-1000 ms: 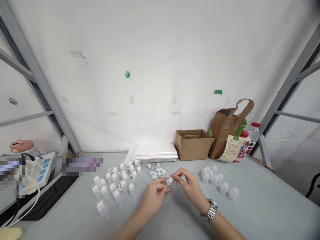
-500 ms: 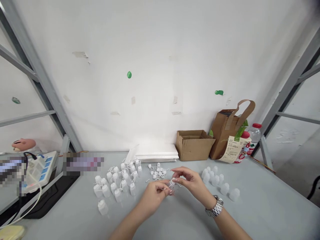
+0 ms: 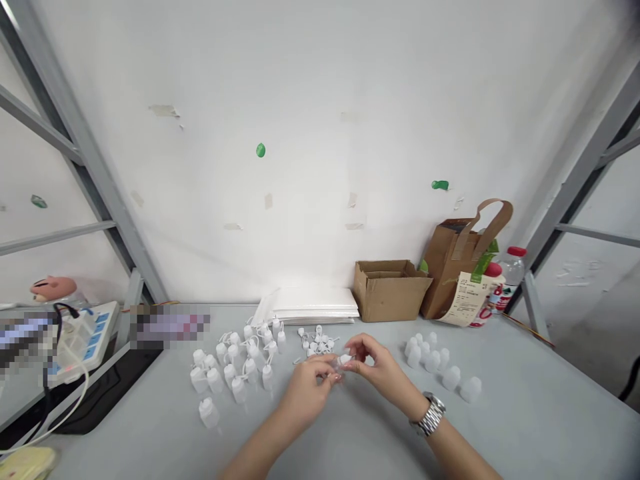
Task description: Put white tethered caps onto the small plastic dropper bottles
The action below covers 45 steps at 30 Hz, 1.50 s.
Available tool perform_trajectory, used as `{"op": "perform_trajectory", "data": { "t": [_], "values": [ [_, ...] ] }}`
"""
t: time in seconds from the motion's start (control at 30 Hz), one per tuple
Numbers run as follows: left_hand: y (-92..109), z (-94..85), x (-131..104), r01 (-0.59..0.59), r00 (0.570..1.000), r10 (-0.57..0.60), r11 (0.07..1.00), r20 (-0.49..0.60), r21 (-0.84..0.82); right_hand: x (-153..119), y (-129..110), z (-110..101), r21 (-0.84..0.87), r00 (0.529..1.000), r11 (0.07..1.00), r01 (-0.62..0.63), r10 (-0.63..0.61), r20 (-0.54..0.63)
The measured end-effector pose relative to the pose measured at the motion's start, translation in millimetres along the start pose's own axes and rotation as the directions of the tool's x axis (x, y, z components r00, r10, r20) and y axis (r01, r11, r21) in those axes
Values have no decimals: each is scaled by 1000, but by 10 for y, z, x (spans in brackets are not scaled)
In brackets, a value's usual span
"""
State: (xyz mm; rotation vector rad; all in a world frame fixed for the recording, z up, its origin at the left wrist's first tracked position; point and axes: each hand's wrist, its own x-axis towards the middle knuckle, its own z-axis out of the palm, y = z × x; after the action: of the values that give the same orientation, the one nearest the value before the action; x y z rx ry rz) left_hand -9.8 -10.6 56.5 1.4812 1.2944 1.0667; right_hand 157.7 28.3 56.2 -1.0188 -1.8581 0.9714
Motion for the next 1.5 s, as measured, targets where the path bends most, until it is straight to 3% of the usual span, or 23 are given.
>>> {"op": "perform_trajectory", "data": {
  "t": [0.17,0.3,0.47,0.7,0.87,0.93,1.0,1.1,1.2,1.3,1.4,1.5],
  "values": [
    [-14,-23,3,6,1000,-7,997,14,83,-21,-39,-91,-51,986,994,96,-87,145],
    [-50,4,-11,-50,999,48,979,16,195,-37,25,-11,-154,993,985,80,-65,104],
    [-132,16,-4,-205,978,205,959,20,194,-52,59,60,-350,996,932,90,-80,45],
    [-76,-21,8,-66,998,67,980,2,189,-63,-14,-43,-306,965,921,239,-191,181],
    [-131,5,5,-144,989,140,929,37,342,-72,51,1,-321,975,927,195,-148,166],
    [-195,25,2,-255,965,255,865,59,432,-73,79,35,-345,982,925,157,-110,153],
    [-254,42,0,-402,906,414,764,95,504,-66,104,83,-303,989,949,86,-44,144],
    [-304,60,-4,-556,782,608,584,136,592,-41,132,175,-80,986,992,-97,107,130],
    [-303,77,-9,-590,727,671,501,147,633,-16,139,249,129,944,944,-305,281,174],
    [-270,95,-12,-558,769,629,569,118,604,-14,117,247,124,926,923,-365,346,151],
    [-216,95,-8,-421,884,464,736,58,531,-39,65,166,-56,980,979,-195,196,15],
    [-175,74,2,-264,958,284,852,24,451,-73,7,76,-261,999,965,19,-6,51]
  ]
}}
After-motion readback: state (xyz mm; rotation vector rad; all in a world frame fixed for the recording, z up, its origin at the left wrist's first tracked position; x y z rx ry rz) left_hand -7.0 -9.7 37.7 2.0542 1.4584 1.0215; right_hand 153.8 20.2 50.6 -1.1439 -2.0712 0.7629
